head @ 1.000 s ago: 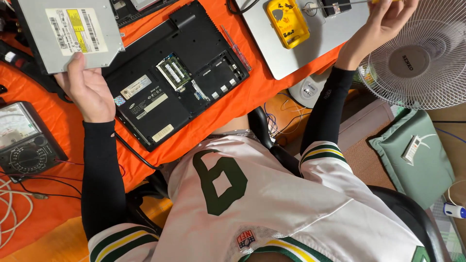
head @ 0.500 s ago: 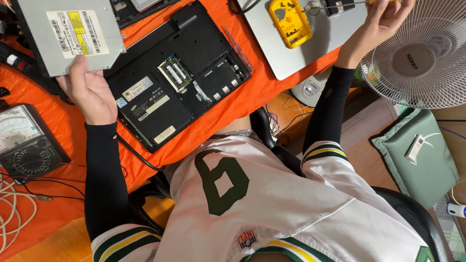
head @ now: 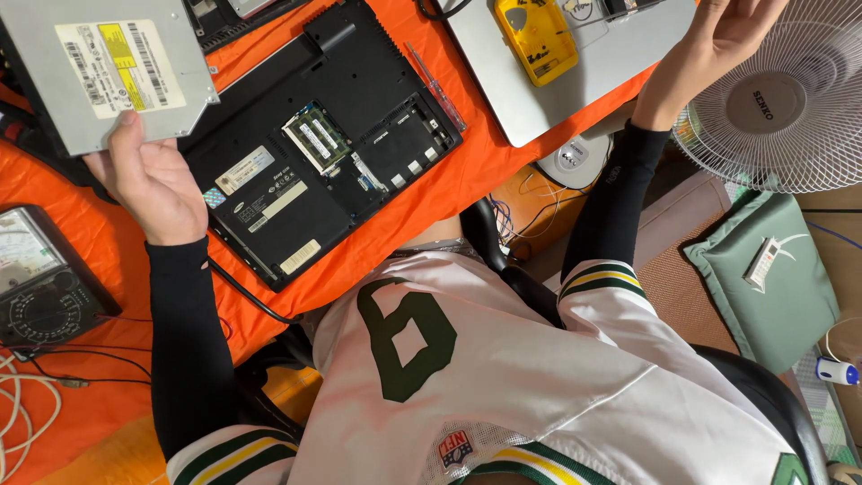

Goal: Repairing a laptop by removing and inspecting the internal optical drive and applying heat from a hair dryer.

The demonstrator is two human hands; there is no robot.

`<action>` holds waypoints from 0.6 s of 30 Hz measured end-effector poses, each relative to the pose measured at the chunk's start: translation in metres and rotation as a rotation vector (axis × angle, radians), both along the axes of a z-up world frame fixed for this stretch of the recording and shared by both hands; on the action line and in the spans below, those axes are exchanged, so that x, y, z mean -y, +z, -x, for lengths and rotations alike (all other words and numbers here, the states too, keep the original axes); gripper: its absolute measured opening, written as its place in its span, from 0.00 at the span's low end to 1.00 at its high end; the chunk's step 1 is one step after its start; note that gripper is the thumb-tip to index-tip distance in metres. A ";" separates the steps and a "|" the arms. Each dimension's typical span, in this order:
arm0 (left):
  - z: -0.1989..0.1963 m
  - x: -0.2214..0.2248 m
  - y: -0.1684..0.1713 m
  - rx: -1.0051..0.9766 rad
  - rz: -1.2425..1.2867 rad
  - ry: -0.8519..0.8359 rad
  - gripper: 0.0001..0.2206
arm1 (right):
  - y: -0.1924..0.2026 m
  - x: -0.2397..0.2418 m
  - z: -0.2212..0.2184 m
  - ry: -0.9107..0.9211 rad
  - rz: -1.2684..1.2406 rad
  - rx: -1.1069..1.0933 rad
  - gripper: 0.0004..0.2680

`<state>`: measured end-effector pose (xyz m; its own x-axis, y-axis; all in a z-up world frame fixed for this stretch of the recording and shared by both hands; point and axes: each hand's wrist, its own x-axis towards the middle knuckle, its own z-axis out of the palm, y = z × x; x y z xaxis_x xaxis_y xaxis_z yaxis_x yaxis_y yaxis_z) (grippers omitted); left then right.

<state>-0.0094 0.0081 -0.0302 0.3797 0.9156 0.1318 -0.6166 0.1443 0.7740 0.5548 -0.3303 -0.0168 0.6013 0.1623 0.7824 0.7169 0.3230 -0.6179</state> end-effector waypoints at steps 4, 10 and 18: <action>0.000 0.002 0.003 -0.013 0.005 0.008 0.24 | 0.010 -0.002 0.007 -0.052 0.068 0.011 0.16; 0.002 0.004 0.006 -0.078 -0.023 0.025 0.23 | 0.005 0.004 0.011 -0.083 0.114 0.012 0.17; -0.005 0.009 0.019 -0.121 -0.053 0.039 0.22 | -0.011 0.017 0.004 -0.125 0.125 -0.033 0.18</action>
<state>-0.0043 -0.0011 -0.0111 0.3601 0.9229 0.1359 -0.5225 0.0788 0.8490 0.5509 -0.3468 -0.0280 0.6483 0.1792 0.7400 0.7250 0.1518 -0.6718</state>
